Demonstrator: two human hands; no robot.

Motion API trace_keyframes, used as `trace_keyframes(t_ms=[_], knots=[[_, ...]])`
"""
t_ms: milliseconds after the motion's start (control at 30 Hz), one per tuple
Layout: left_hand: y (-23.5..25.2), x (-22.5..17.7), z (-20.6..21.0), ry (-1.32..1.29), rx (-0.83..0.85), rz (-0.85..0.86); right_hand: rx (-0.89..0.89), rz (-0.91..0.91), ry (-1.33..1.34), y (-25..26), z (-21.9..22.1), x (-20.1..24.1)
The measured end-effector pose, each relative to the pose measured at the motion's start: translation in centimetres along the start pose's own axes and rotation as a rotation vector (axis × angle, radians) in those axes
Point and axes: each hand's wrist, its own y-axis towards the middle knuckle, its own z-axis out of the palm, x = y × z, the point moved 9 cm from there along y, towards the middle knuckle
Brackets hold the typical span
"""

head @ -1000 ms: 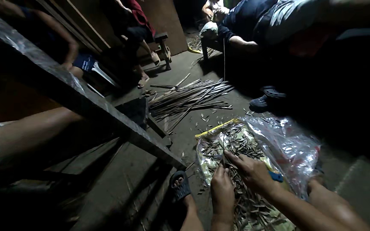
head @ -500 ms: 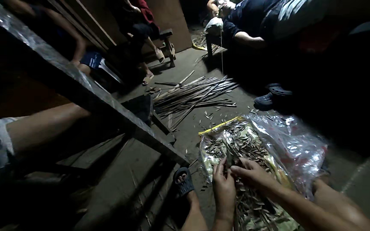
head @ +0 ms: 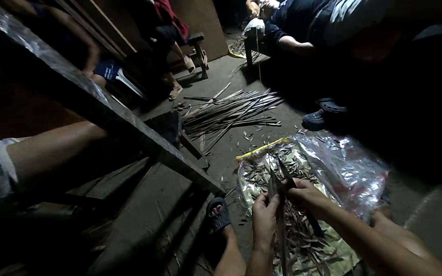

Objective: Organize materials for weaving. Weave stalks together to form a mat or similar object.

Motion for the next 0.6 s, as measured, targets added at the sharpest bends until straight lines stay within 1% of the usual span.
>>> trace_keyframes(t_ms=[100,200,333,467,533,600], knots=[[0.3,-0.3,-0.7,0.092,-0.071,0.042,0.046,0.014,-0.041,-0.2,1.1,-0.3],[0.4,-1.0,-1.2,0.173,-0.127,0.1,0.048,0.065,0.018,-0.5,1.9,-1.3],[0.4,-1.5,-1.4,0.243,-0.167,0.187,0.084,-0.035,0.005,-0.8,2.7,-1.2],[0.0,-2.2,-1.1,0.302,-0.19,0.268,0.068,-0.031,0.001,-0.8,3.0,-1.2],[0.0,-2.2,-1.2,0.284,-0.191,0.265,0.077,-0.069,-0.014,-0.6,2.9,-1.0],[0.1,-2.1,-1.4,0.231,-0.181,0.232,0.092,-0.159,-0.081,-0.3,2.7,-0.6]])
